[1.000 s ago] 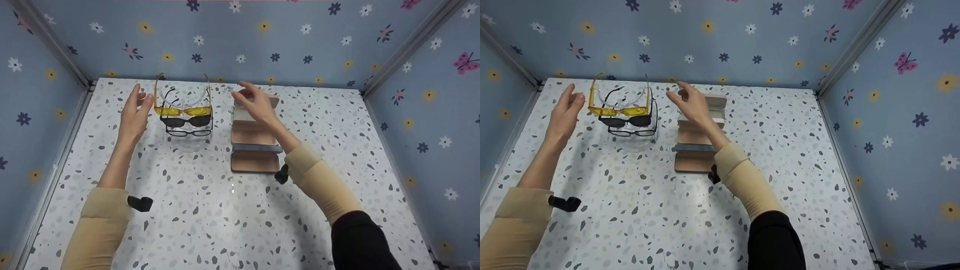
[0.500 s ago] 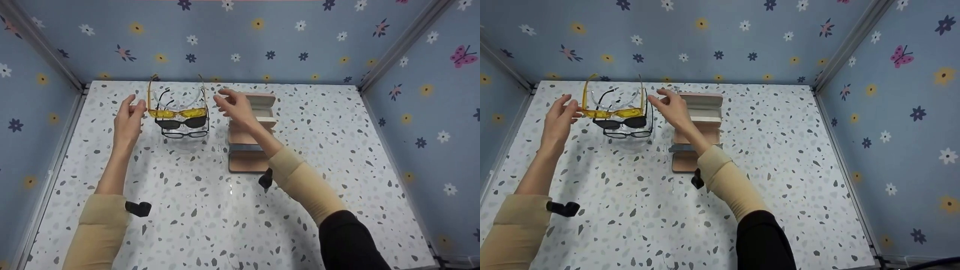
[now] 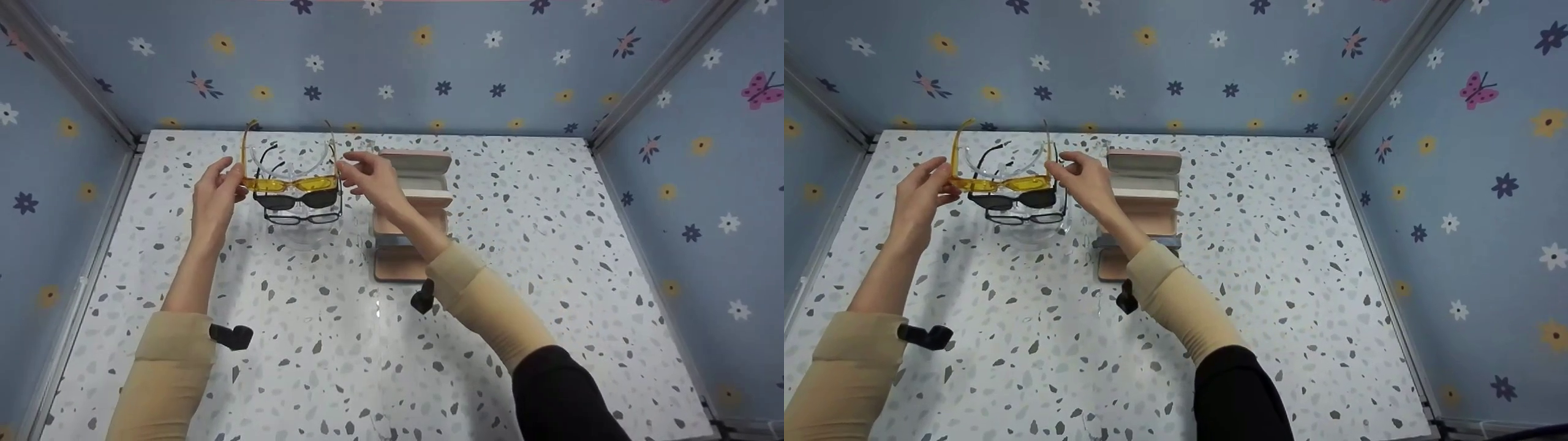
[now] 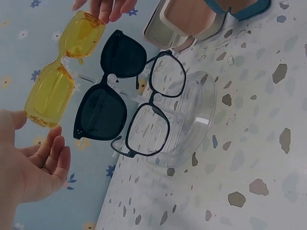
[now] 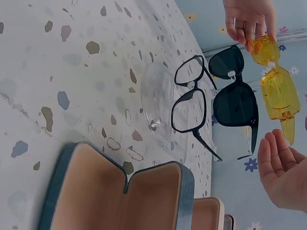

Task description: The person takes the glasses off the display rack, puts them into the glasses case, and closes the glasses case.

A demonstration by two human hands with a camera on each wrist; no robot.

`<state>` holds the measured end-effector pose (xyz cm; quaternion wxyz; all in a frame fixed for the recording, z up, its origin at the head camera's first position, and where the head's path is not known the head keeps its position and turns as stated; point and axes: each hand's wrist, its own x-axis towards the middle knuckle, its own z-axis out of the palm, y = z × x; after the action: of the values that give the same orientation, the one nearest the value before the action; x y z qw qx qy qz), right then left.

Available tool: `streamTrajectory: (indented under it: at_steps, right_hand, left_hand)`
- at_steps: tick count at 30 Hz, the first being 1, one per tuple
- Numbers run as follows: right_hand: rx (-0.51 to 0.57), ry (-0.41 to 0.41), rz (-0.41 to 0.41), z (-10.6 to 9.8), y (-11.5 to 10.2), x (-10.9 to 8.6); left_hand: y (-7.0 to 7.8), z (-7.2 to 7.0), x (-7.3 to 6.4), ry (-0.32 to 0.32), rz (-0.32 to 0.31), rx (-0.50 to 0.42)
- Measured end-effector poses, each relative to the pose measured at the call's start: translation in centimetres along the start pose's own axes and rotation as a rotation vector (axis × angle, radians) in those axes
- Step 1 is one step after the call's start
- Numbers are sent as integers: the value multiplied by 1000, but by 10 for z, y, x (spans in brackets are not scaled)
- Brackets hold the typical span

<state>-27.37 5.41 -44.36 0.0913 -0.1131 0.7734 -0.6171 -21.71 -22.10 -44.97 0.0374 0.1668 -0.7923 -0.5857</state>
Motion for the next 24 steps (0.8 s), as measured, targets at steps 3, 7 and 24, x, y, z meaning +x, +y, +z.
streamTrajectory:
  at_steps: [3, 7, 24]
  right_hand:
    - [13, 2, 3, 2, 0, 0]
    - [25, 2, 16, 6, 0, 1]
    - [79, 2, 56, 14, -5, 0]
  left_hand:
    - [1, 2, 0, 10, 8, -27]
    - [1, 4, -1, 21, 5, -62]
    - [3, 4, -4, 21, -23, -139]
